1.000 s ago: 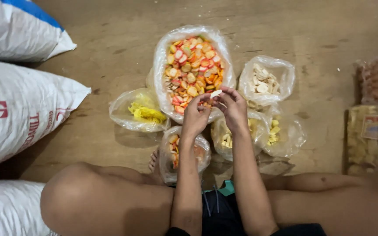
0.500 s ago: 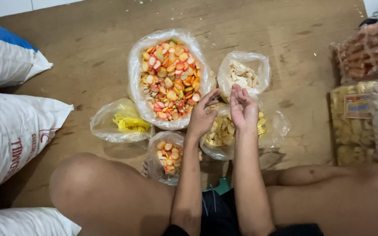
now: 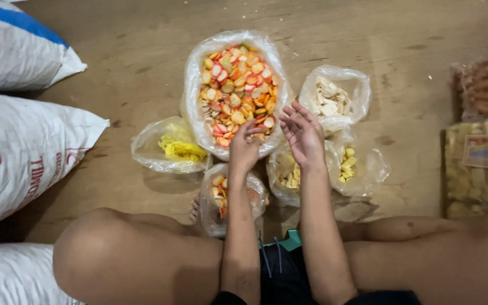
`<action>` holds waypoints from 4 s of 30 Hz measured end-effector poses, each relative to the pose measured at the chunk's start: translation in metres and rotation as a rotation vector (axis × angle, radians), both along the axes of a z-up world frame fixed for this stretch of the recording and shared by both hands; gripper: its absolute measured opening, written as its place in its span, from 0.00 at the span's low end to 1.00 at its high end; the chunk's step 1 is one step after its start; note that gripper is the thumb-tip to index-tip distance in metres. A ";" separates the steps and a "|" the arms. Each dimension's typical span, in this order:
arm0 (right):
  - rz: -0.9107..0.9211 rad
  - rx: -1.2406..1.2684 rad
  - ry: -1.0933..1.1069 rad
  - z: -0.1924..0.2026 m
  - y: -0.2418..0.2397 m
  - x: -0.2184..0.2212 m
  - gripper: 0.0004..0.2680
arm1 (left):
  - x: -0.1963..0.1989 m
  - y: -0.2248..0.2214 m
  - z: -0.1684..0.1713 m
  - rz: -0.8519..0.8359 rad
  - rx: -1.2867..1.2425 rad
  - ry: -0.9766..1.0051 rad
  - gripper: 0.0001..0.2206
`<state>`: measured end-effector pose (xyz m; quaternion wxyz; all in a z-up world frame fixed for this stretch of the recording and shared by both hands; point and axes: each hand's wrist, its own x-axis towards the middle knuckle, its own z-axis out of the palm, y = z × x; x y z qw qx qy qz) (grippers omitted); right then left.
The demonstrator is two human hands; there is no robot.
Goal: A person sitting on the floor sorts colorful crackers from a large central bag into several smaller plastic bags.
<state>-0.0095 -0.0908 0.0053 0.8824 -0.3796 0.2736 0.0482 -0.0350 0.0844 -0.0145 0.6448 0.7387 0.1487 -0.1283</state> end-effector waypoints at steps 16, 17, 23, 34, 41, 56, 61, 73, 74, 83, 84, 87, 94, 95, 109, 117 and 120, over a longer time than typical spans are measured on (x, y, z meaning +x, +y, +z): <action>0.928 -1.227 -0.192 -0.038 0.137 0.040 0.17 | -0.018 0.081 -0.023 0.346 -0.033 0.016 0.35; 0.976 -1.332 -0.224 -0.038 0.145 0.045 0.16 | -0.019 0.082 -0.013 0.331 -0.030 0.024 0.35; 1.119 -1.734 -0.252 -0.067 0.177 0.062 0.12 | -0.025 0.090 -0.005 0.313 -0.004 0.018 0.36; 1.046 -2.169 -0.654 -0.034 0.164 0.070 0.09 | -0.023 0.093 0.012 0.221 0.037 0.082 0.33; 0.820 -1.616 -0.273 -0.023 0.138 0.067 0.07 | -0.021 0.085 0.032 0.199 0.010 0.065 0.33; 0.400 -0.435 0.069 -0.002 0.070 0.006 0.09 | -0.007 0.030 0.031 -0.021 -0.055 -0.086 0.33; 0.286 -0.478 0.057 0.006 0.037 0.006 0.07 | -0.001 0.004 0.029 -0.133 -0.021 -0.080 0.33; -0.155 -0.044 0.181 0.014 -0.054 -0.006 0.06 | 0.003 -0.072 0.049 -0.330 0.007 -0.111 0.35; -0.160 0.023 0.175 0.008 -0.063 -0.006 0.08 | 0.002 -0.073 0.053 -0.341 0.010 -0.107 0.35; -0.037 0.058 0.105 0.001 -0.052 -0.006 0.14 | 0.001 -0.069 0.024 -0.303 0.024 -0.084 0.34; 0.013 0.020 0.092 -0.002 -0.048 -0.005 0.14 | 0.001 -0.065 0.021 -0.299 0.033 -0.084 0.34; 0.110 -0.107 0.085 0.003 -0.026 0.003 0.12 | 0.003 -0.049 0.018 -0.217 0.055 -0.086 0.35; 0.299 -0.407 0.014 0.001 0.002 0.008 0.12 | 0.003 0.013 -0.011 0.061 0.142 -0.066 0.30; 0.328 -0.482 0.003 -0.001 0.004 0.010 0.12 | 0.002 0.024 -0.010 0.109 0.153 -0.058 0.29; 0.796 -1.185 -0.002 -0.033 0.064 0.023 0.13 | -0.014 0.079 -0.016 0.298 0.140 0.013 0.24; 0.954 -1.376 -0.203 -0.003 0.132 0.041 0.18 | -0.019 0.080 -0.007 0.231 0.123 0.023 0.27; 0.965 -1.460 -0.142 -0.048 0.151 0.064 0.18 | -0.020 0.084 0.006 0.206 0.131 0.033 0.27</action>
